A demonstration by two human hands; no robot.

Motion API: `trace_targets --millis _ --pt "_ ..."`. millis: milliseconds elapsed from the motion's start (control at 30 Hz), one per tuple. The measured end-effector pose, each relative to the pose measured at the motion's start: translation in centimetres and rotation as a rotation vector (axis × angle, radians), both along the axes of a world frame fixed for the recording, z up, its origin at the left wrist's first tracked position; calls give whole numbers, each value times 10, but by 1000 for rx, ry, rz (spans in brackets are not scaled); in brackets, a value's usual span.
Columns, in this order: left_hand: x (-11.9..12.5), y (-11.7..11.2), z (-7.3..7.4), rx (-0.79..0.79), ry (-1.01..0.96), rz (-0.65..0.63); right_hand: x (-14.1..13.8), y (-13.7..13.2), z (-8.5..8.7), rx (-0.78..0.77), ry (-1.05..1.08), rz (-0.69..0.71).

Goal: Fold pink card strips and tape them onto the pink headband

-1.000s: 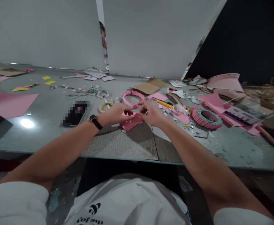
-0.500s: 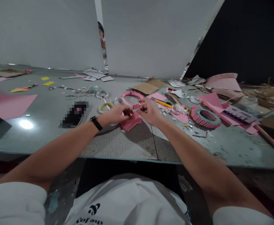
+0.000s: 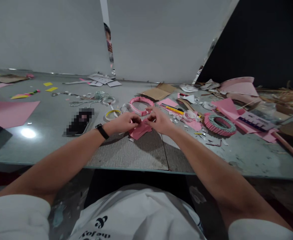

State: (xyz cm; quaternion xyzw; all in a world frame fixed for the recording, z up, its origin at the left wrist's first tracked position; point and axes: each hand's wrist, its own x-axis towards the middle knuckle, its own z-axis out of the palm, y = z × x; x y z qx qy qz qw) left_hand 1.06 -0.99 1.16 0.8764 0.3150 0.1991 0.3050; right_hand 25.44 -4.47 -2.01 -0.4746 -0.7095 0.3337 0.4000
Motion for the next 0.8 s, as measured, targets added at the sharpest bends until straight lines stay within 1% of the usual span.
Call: trace_targets --millis 133,233,300,367,467,533,600,700,733,800 --pt "0 -2 4 -8 -8 12 4 -1 2 -53 -7 3" --pt "0 -3 6 -7 -29 31 9 -2 4 -75 -58 10" --pt "1 -3 6 -20 -61 61 11 -2 5 -48 -125 1" --pt "2 -3 6 -57 -113 86 11 -1 6 12 -185 -13" --pt "4 -3 7 -140 -211 125 10 2 10 88 -189 -54" --pt "4 -4 7 -191 -274 183 8 3 14 76 -102 -97" --pt "5 -5 8 -258 -353 244 6 -1 20 -6 90 -102" --pt "7 -8 6 -423 -507 271 1 -10 29 -152 433 8" --pt "8 -9 6 -486 -551 264 -1 -14 31 -183 501 42" --pt "12 -13 5 -587 -617 239 -5 -20 35 -217 557 90"
